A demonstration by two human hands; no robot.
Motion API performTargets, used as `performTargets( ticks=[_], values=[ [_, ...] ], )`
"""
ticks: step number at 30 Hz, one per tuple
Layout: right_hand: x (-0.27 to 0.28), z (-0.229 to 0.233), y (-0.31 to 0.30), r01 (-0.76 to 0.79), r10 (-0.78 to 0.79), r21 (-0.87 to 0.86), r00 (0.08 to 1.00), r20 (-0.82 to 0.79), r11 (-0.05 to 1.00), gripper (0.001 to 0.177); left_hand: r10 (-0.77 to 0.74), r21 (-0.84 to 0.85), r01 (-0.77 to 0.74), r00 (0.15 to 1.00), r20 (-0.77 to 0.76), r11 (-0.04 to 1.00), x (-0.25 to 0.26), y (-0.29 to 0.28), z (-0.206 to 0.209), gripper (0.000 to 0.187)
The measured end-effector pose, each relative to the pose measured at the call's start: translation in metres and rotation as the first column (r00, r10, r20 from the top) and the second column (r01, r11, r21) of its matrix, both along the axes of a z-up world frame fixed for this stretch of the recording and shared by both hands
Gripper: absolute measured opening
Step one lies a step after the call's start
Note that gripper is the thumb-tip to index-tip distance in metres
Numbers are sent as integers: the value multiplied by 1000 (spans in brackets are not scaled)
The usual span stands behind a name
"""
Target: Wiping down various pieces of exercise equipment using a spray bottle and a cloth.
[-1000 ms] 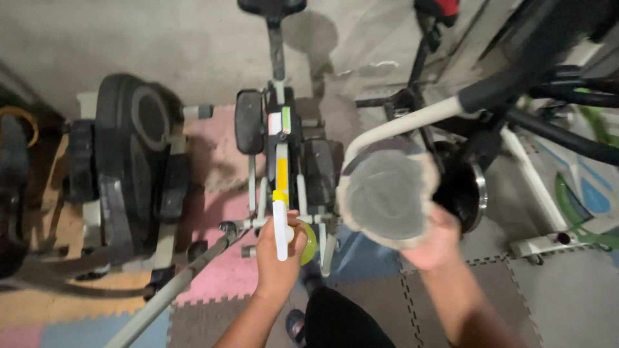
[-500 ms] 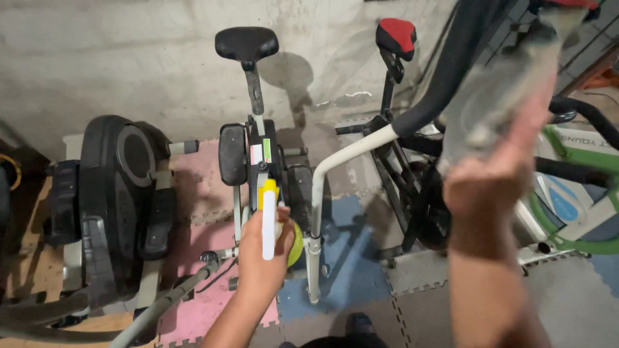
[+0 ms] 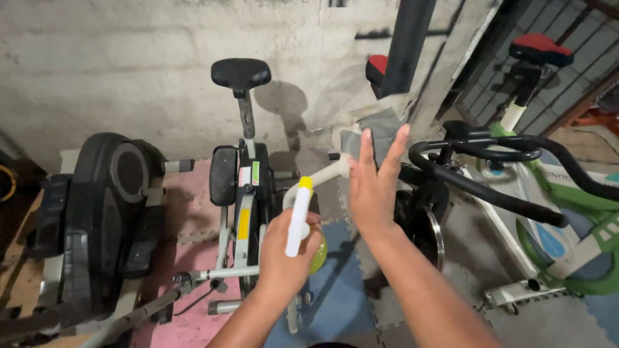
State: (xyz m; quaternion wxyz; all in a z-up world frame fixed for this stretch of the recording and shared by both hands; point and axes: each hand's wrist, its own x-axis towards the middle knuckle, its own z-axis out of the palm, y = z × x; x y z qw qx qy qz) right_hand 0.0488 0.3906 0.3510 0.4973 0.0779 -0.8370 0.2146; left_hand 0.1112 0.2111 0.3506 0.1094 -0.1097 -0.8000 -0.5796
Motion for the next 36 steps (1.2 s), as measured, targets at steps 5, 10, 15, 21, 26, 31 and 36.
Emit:
performTargets(
  ticks=[5, 10, 15, 21, 26, 31, 36],
  values=[
    [-5, 31, 9, 70, -78, 202, 996, 33, 977, 56, -16, -98, 6, 995, -102, 995, 4, 15, 6, 18],
    [-36, 100, 35, 78, -79, 361, 997, -12, 929, 60, 31, -144, -38, 998, -46, 989, 14, 16, 8, 18],
    [-79, 149, 60, -5, -30, 191, 983, 181, 982, 71, 123, -195, -105, 989, 80, 975, 23, 13, 12, 18],
    [-74, 138, 65, -553, 531, -372, 830, -170, 745, 88, 131, -109, -120, 987, 91, 987, 27, 14, 7, 17],
    [-53, 112, 46, -188, 178, -246, 982, -60, 951, 80, 135, -134, -125, 988, 70, 983, 25, 19, -4, 21],
    [-28, 64, 15, -135, 100, -291, 986, -132, 947, 79, 144, -131, -139, 989, 31, 982, 21, 24, -7, 20],
    [-32, 33, 2, -175, 101, -375, 973, -210, 910, 78, 159, -314, -155, 987, -13, 937, 13, 23, -10, 14]
  ],
)
